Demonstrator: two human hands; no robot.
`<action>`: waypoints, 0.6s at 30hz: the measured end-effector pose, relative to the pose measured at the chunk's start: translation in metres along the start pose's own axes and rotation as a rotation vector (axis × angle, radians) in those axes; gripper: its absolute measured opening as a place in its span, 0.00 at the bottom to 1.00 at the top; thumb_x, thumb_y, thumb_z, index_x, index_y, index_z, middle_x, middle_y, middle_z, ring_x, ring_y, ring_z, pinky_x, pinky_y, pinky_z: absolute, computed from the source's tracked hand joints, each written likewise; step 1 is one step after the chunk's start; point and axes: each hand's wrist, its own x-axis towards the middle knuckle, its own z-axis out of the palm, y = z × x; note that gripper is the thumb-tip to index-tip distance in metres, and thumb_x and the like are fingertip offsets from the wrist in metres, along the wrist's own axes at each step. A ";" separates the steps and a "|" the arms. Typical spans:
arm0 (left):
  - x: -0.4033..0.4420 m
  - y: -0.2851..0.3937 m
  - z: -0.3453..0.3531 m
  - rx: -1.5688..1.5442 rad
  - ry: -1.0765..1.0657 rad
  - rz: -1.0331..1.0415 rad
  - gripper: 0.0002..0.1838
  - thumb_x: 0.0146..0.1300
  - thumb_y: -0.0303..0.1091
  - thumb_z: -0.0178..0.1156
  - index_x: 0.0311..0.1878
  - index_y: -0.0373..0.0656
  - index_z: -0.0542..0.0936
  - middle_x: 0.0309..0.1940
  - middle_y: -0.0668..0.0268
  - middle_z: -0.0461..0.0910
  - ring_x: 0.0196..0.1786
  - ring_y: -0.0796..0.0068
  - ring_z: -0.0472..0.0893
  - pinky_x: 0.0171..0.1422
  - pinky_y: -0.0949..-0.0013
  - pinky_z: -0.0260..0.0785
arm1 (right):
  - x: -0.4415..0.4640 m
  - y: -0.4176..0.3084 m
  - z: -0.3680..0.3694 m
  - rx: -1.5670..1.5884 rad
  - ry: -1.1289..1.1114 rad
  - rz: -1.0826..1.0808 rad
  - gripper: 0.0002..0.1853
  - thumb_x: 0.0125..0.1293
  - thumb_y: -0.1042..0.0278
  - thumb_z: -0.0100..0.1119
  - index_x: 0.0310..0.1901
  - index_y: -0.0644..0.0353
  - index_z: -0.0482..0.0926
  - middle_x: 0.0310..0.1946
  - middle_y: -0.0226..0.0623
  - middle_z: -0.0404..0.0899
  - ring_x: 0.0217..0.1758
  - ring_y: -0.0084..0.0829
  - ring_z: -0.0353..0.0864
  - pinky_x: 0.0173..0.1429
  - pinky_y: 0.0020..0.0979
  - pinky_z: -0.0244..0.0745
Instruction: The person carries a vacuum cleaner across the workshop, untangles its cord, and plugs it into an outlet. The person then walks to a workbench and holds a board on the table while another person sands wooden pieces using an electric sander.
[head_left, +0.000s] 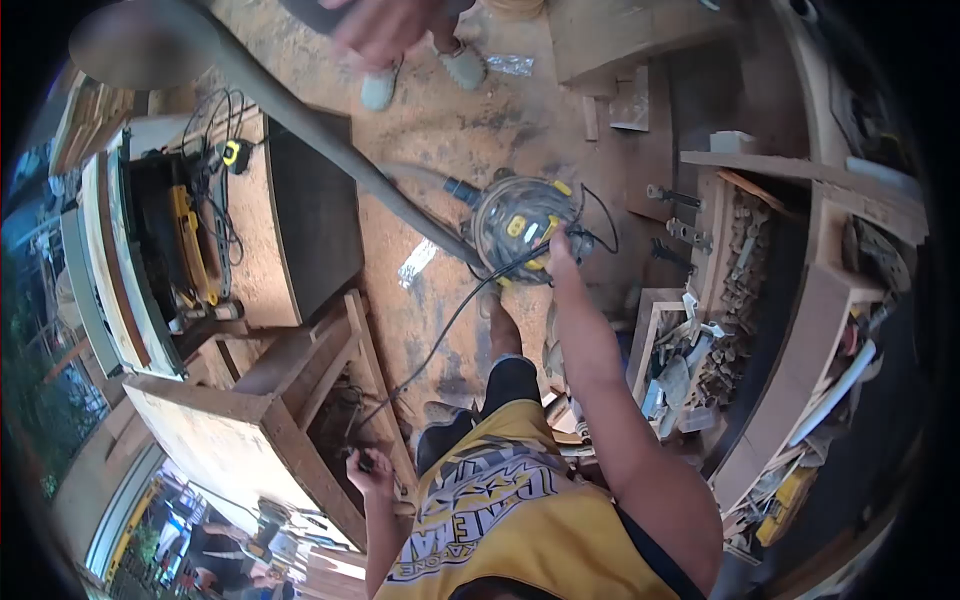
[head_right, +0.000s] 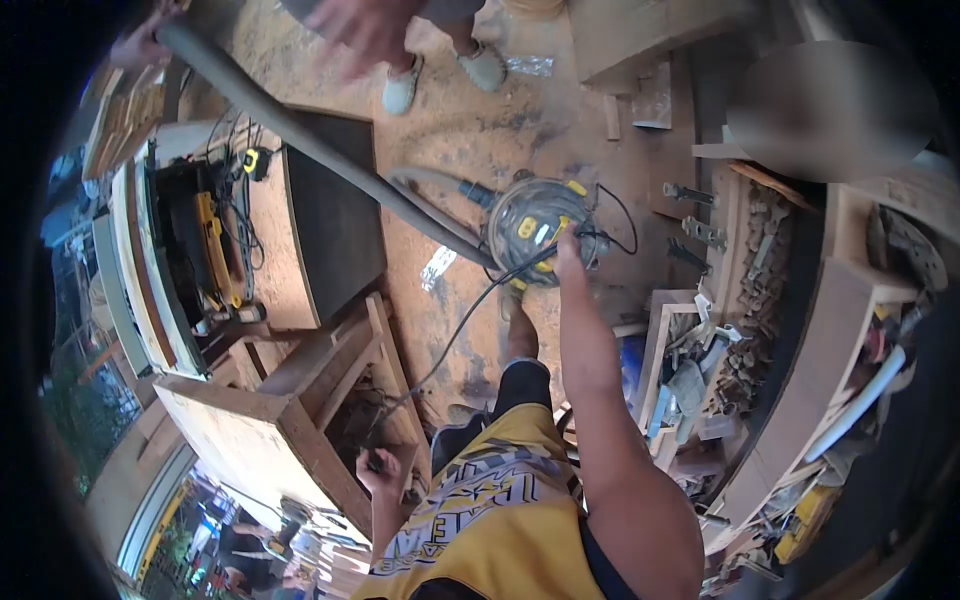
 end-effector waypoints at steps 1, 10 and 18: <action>-0.012 -0.004 -0.022 0.074 0.012 -0.066 0.08 0.56 0.39 0.58 0.33 0.46 0.75 0.26 0.67 0.77 0.26 0.72 0.77 0.29 0.76 0.71 | 0.002 -0.003 0.002 -0.020 0.001 0.014 0.37 0.67 0.30 0.32 0.55 0.61 0.66 0.34 0.45 0.75 0.30 0.37 0.77 0.35 0.40 0.77; -0.065 -0.027 -0.068 0.503 -0.169 -0.019 0.22 0.52 0.29 0.57 0.52 0.39 0.71 0.22 0.61 0.77 0.21 0.71 0.75 0.24 0.73 0.68 | -0.025 -0.017 0.052 0.476 0.082 0.012 0.33 0.71 0.37 0.32 0.61 0.60 0.64 0.49 0.44 0.72 0.47 0.41 0.76 0.52 0.44 0.74; -0.081 -0.029 -0.028 0.688 -0.262 0.117 0.28 0.49 0.25 0.55 0.58 0.40 0.67 0.21 0.59 0.75 0.17 0.71 0.73 0.22 0.74 0.65 | -0.014 -0.018 0.055 0.742 0.130 0.112 0.27 0.69 0.39 0.31 0.58 0.48 0.68 0.48 0.34 0.72 0.46 0.36 0.73 0.62 0.54 0.61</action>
